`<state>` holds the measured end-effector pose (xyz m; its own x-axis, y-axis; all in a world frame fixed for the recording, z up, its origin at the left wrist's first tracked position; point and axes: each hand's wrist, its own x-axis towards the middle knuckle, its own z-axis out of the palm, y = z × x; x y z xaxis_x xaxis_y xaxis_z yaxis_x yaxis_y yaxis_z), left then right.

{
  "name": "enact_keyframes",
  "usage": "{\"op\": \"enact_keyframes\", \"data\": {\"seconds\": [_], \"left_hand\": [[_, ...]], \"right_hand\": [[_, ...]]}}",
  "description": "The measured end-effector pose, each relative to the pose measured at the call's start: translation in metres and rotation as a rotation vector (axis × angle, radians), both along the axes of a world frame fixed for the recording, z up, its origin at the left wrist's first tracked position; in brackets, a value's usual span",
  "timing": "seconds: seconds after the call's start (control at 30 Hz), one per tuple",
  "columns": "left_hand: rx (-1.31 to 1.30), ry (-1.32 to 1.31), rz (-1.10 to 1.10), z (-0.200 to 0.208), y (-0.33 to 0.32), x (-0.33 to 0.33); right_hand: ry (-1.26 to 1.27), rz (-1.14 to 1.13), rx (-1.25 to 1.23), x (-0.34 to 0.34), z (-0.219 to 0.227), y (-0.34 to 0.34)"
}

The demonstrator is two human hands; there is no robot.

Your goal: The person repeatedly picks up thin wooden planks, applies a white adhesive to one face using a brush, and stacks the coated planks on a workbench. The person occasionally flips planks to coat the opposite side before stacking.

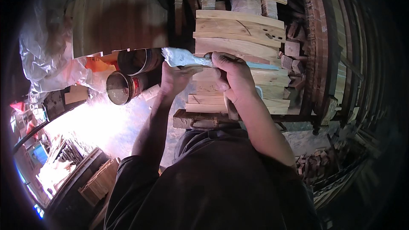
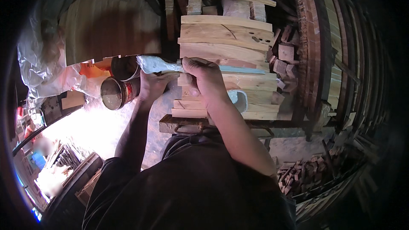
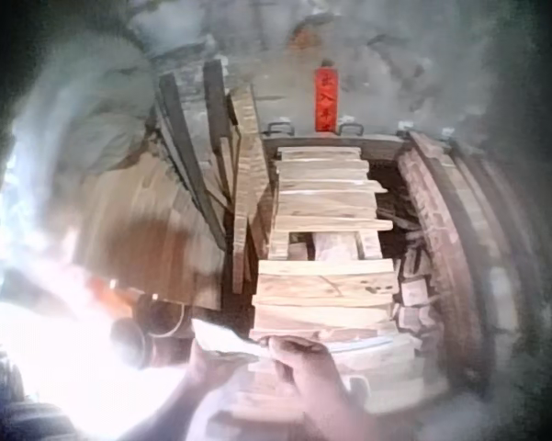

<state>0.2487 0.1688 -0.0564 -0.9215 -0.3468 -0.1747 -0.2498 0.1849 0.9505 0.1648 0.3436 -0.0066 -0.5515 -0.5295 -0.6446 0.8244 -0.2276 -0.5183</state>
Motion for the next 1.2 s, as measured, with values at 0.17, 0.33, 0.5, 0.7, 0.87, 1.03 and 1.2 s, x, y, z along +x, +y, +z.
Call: {"op": "enact_keyframes", "data": {"seconds": [0.17,0.33,0.5,0.7,0.87,1.03,1.2], "left_hand": [[0.052,0.084,-0.011,-0.004,0.0,-0.002],[-0.035,0.056,-0.01,-0.003,0.001,-0.002],[0.041,0.028,0.003,0.008,0.006,-0.007],[0.042,0.015,-0.014,-0.006,0.0,-0.001],[0.041,-0.012,-0.051,-0.011,-0.01,-0.001],[-0.112,-0.049,-0.018,-0.013,-0.008,-0.003],[-0.102,-0.006,0.008,-0.015,-0.013,-0.004]], "right_hand": [[-0.046,-0.109,-0.184,-0.002,-0.016,0.044],[-0.008,-0.206,-0.071,0.013,-0.026,0.068],[-0.055,-0.209,-0.138,0.031,-0.012,0.036],[-0.181,-0.348,-0.328,0.028,-0.049,0.117],[-0.168,-0.57,-0.252,0.023,-0.129,0.245],[-0.189,-0.667,-0.203,0.016,-0.171,0.302],[-0.18,-0.611,-0.203,0.01,-0.176,0.3]]}}
